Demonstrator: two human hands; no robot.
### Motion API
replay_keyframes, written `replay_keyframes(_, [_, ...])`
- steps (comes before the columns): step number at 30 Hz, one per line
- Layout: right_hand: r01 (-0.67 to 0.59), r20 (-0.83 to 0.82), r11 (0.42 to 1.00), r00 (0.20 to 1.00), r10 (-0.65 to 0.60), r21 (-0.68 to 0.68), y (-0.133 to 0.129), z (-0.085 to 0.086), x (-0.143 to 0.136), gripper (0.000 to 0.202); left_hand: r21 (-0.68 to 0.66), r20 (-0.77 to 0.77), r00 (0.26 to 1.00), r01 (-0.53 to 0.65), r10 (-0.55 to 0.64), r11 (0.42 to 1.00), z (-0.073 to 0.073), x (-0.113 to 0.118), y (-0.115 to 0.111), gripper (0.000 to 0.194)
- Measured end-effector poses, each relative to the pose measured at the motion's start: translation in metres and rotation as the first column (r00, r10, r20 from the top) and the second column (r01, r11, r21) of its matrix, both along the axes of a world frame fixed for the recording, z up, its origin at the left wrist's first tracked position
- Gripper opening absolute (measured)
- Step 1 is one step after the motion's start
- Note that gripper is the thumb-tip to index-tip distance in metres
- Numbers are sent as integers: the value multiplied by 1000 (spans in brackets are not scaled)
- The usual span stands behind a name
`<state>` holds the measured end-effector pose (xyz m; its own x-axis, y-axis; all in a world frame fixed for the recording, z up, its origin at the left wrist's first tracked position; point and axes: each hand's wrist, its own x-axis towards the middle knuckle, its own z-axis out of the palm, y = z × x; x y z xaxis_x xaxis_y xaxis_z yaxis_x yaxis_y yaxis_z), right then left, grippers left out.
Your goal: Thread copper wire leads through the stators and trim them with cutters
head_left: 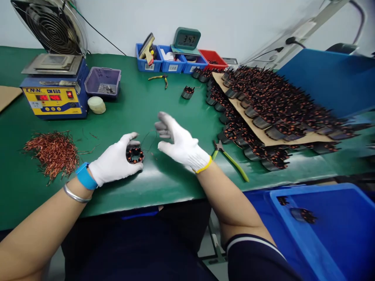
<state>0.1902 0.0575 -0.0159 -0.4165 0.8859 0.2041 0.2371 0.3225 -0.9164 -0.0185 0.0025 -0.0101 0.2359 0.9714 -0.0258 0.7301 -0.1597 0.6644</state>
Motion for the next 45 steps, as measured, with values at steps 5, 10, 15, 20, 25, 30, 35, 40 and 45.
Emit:
replay_keyframes(5, [-142,-240,939,968,67,-313,-4,-10,-21,72,165,133,990,-62,40,984,-6,-1,6,19])
replay_keyframes(10, [-137,-236,776,972,-16,-616,-8,-1,-23,65,65,519,841,-222,157,973,-11,4,15,19])
replay_keyframes(15, [-194,-115,691,980,160,-696,-11,6,-18,55,-134,719,610,-349,333,927,-11,2,24,24])
replay_keyframes(20, [-129,-94,823,991,93,-553,-10,7,-16,51,-21,392,913,-113,112,993,-2,-6,14,83])
replay_keyframes(25, [-114,-130,865,990,57,-488,-10,11,-22,40,2,-199,976,89,-87,996,-1,11,2,48])
replay_keyframes(30, [12,-16,761,999,-29,-649,2,10,-18,44,23,-201,959,207,-198,978,-6,13,5,50])
replay_keyframes(35, [-62,67,736,987,145,-674,7,4,-2,67,29,-142,983,120,-115,992,-6,-3,10,49])
replay_keyframes(40, [32,258,994,966,-3,-107,-6,9,5,54,20,-122,989,87,-84,996,-5,-8,11,48])
replay_keyframes(45, [-68,234,880,971,-50,470,-30,14,0,17,32,-117,990,84,-80,996,-10,-9,12,45])
